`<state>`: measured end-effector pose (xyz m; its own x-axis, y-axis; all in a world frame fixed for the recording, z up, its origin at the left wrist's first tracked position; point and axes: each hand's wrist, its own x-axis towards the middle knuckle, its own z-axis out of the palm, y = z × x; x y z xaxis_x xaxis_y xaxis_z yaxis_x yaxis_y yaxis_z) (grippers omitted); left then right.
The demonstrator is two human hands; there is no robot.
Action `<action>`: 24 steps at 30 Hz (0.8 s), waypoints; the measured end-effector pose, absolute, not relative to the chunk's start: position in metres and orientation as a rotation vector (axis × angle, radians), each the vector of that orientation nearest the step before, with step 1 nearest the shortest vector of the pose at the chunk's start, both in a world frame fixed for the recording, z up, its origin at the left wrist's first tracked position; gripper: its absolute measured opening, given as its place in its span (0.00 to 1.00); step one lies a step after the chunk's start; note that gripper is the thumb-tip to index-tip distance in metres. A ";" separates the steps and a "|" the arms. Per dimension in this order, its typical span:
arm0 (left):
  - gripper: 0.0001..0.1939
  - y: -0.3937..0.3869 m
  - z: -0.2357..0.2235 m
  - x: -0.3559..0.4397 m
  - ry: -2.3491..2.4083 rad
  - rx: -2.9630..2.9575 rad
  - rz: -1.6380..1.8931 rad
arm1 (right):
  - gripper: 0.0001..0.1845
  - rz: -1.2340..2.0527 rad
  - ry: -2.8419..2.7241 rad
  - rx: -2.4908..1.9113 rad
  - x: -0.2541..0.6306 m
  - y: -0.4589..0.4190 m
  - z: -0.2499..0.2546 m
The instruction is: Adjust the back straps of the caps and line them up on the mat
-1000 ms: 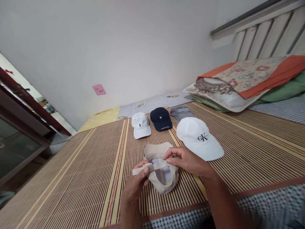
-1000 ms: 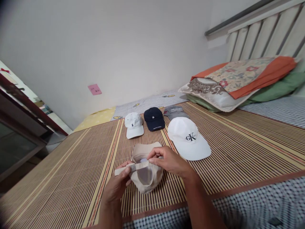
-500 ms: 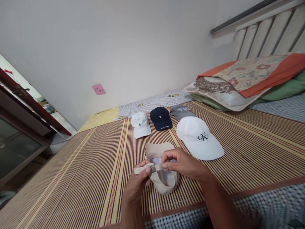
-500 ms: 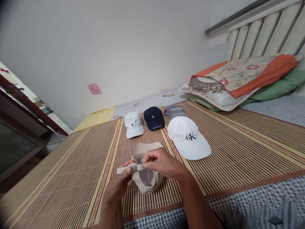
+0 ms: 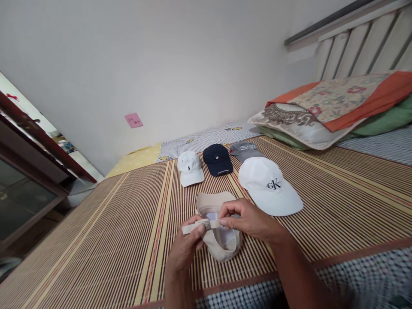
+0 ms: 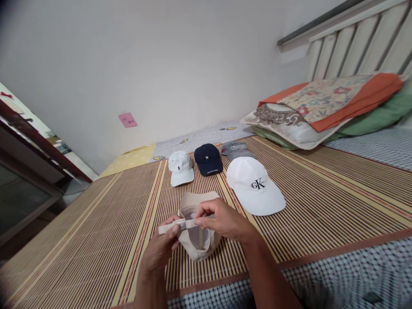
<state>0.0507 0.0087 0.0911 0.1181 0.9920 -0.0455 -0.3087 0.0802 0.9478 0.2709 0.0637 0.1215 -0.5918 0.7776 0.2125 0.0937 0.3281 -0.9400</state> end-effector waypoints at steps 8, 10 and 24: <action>0.21 0.013 0.089 0.052 0.971 1.044 1.313 | 0.07 1.342 -1.884 -0.770 0.270 0.064 0.119; 0.21 0.012 0.090 0.050 0.970 1.031 1.333 | 0.07 1.305 -1.899 -0.790 0.271 0.065 0.119; 0.17 -0.001 0.124 0.020 1.472 1.746 1.154 | 0.14 1.439 -1.960 -0.800 0.284 0.072 0.106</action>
<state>0.0200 -0.0013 0.1241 0.0191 0.9686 0.2481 0.4720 -0.2275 0.8517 0.2840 0.0723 0.1061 -0.6559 0.7483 0.0987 0.1299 0.2408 -0.9618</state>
